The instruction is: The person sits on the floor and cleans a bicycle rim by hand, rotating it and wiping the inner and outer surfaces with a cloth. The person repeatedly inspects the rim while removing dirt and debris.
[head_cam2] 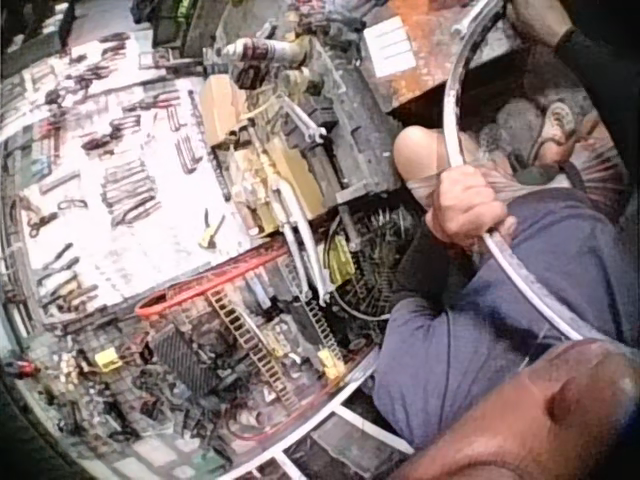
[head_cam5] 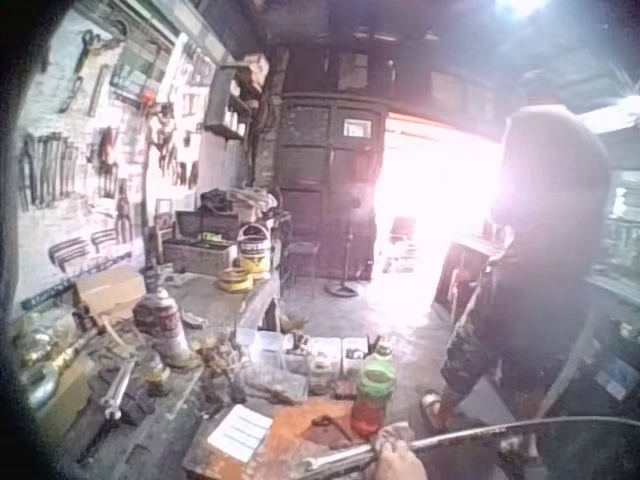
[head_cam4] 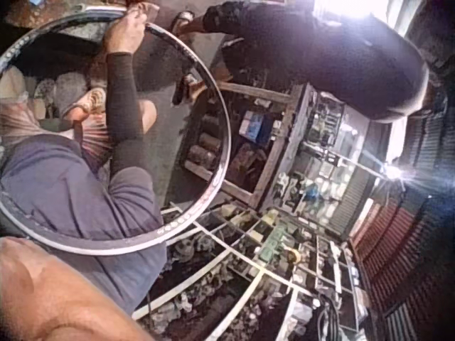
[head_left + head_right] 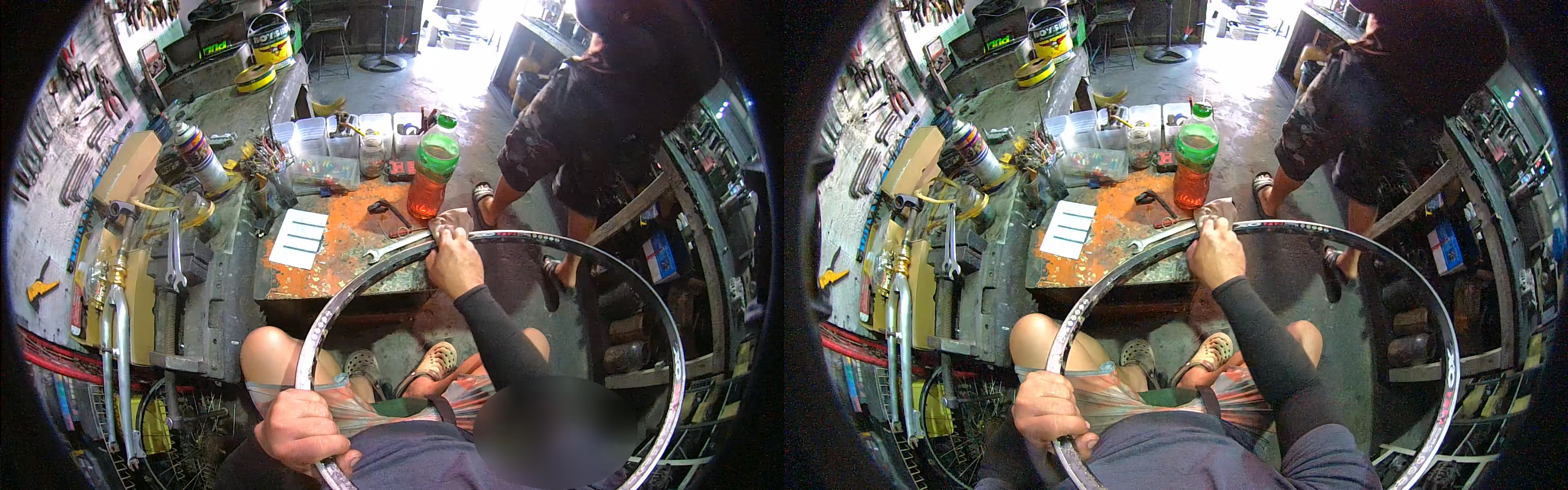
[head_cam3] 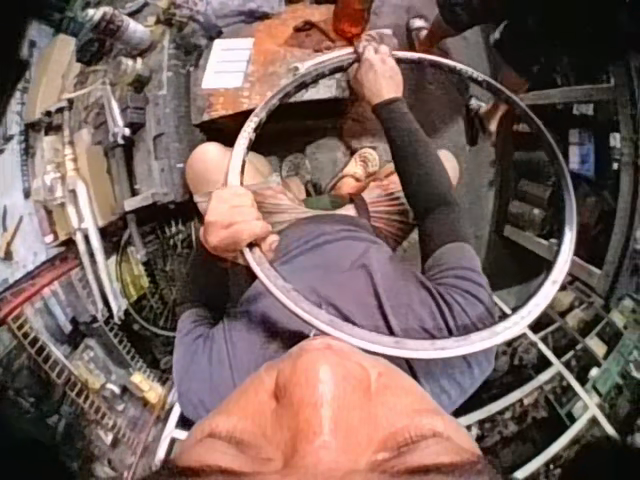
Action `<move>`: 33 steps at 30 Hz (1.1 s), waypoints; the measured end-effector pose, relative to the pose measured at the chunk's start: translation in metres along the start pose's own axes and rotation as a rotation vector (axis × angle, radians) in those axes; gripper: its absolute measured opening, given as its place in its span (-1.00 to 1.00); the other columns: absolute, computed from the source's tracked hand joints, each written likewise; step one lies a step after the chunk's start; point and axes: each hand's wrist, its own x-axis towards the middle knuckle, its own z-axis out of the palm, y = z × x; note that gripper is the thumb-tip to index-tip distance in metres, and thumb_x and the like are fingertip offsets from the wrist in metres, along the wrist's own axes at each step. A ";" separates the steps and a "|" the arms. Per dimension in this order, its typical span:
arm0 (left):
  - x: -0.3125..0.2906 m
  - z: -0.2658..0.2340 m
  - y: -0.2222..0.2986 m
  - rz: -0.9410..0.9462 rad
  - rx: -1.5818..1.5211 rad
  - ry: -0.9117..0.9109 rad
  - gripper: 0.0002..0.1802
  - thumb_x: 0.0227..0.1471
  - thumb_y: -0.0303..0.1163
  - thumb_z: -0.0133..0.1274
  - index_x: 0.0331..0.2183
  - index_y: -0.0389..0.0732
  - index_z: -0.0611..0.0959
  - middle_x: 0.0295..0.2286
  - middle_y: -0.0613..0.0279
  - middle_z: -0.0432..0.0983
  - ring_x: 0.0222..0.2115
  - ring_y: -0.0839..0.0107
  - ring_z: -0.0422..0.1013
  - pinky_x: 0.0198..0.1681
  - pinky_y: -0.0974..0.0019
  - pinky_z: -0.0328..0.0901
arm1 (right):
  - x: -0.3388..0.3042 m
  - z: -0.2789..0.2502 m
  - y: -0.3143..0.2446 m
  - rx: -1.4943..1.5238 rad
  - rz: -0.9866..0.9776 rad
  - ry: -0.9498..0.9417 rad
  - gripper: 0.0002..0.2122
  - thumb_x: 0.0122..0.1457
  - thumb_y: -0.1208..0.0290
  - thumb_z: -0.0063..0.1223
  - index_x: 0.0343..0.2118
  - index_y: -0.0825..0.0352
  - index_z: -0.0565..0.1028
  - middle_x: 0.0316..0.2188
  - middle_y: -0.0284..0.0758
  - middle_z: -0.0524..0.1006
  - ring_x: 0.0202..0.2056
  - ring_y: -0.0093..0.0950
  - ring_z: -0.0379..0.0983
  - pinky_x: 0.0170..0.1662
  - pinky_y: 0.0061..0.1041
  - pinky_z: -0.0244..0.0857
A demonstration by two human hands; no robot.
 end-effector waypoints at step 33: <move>-0.005 -0.030 0.001 -0.087 0.026 -0.118 -0.75 0.01 -0.35 0.48 -0.53 -0.14 0.69 -0.65 0.36 0.46 -0.70 0.34 0.40 -0.61 0.24 0.26 | -0.077 0.004 -0.158 0.664 -0.291 -0.226 -0.50 0.19 0.54 0.18 0.25 0.34 0.54 -0.13 0.01 0.52 -0.13 0.08 0.63 -0.03 -0.03 0.57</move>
